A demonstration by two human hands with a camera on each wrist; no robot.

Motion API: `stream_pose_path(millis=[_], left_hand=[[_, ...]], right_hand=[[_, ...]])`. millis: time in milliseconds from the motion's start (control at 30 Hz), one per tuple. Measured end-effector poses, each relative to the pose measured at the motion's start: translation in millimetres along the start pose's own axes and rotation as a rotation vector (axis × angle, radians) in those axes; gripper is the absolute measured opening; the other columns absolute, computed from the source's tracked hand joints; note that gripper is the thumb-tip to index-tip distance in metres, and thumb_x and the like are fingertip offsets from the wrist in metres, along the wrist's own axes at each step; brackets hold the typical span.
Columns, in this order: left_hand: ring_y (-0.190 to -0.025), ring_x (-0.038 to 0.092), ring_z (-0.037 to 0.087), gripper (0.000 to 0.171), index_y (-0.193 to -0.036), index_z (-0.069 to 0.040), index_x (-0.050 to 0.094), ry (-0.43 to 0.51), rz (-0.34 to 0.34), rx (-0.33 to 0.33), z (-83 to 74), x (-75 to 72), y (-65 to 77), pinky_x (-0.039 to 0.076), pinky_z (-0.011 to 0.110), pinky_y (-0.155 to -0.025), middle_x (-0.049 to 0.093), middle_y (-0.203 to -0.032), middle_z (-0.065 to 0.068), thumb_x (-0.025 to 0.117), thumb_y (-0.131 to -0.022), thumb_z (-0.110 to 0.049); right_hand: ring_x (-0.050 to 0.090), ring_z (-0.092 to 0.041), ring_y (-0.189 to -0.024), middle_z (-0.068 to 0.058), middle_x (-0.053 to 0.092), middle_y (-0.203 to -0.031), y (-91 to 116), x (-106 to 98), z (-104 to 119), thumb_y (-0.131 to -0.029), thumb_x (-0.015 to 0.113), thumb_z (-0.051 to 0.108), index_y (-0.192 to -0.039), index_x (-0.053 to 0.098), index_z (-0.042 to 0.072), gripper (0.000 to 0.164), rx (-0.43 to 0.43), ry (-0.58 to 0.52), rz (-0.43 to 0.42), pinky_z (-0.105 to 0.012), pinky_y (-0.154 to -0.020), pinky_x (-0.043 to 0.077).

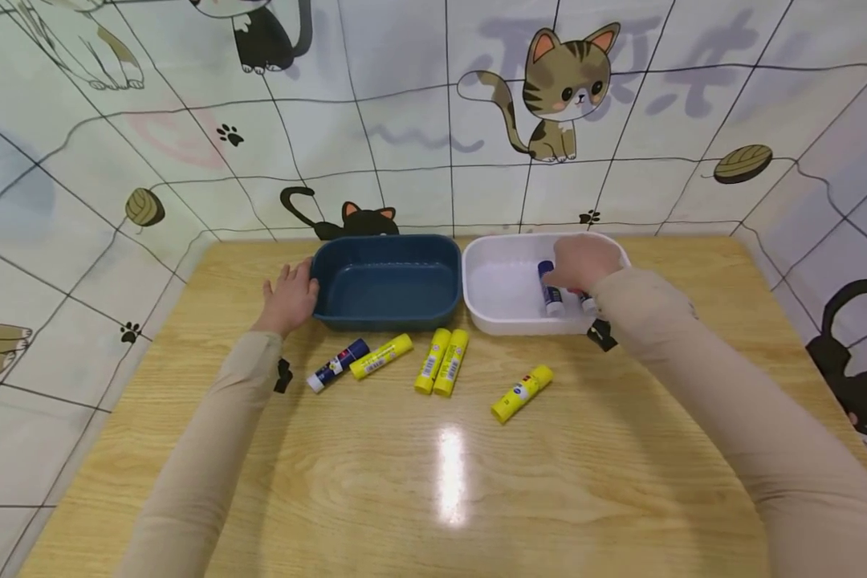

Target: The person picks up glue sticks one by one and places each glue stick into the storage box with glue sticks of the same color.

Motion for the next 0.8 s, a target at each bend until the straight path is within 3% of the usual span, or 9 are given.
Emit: stream_pose_path(millis=[200,400,800], left_hand=[[-0.145,0.004,0.038,0.053,-0.153,-0.007,0.019,0.004,0.001,0.001,0.8,-0.5,0.1,-0.002,0.064,-0.108,0.023,-0.155,0.019,0.024,-0.104,-0.025],[-0.145,0.004,0.037,0.053,-0.153,-0.007,0.018,0.011,0.007,-0.001,1.4,0.8,0.2,-0.003,0.064,-0.108,0.023,-0.156,0.019,0.024,-0.104,-0.025],[-0.145,0.004,0.038,0.053,-0.153,-0.006,0.019,0.009,0.000,0.000,0.9,-0.5,0.4,-0.003,0.064,-0.108,0.023,-0.155,0.020,0.024,-0.104,-0.024]], right_hand=[[0.052,-0.023,-0.062,-0.007,0.055,-0.067,17,-8,23,-0.089,0.066,0.030,-0.076,0.058,0.004,0.030,-0.085,0.032,-0.072,-0.034,-0.055,0.039],[0.049,-0.020,-0.059,-0.003,0.053,-0.062,35,0,43,-0.086,0.070,0.027,-0.069,0.057,0.007,0.029,-0.212,0.039,-0.138,-0.033,-0.055,0.037],[0.047,-0.018,-0.056,0.001,0.051,-0.063,71,42,53,-0.086,0.071,0.022,-0.077,0.060,0.011,0.017,-0.259,-0.046,-0.078,-0.030,-0.049,0.033]])
Point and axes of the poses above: each hand's wrist, its own y-axis away from the middle knuckle, its own x-axis out of the palm, z = x × y, the point moved 5 cm from there along -y, towards the middle knuckle
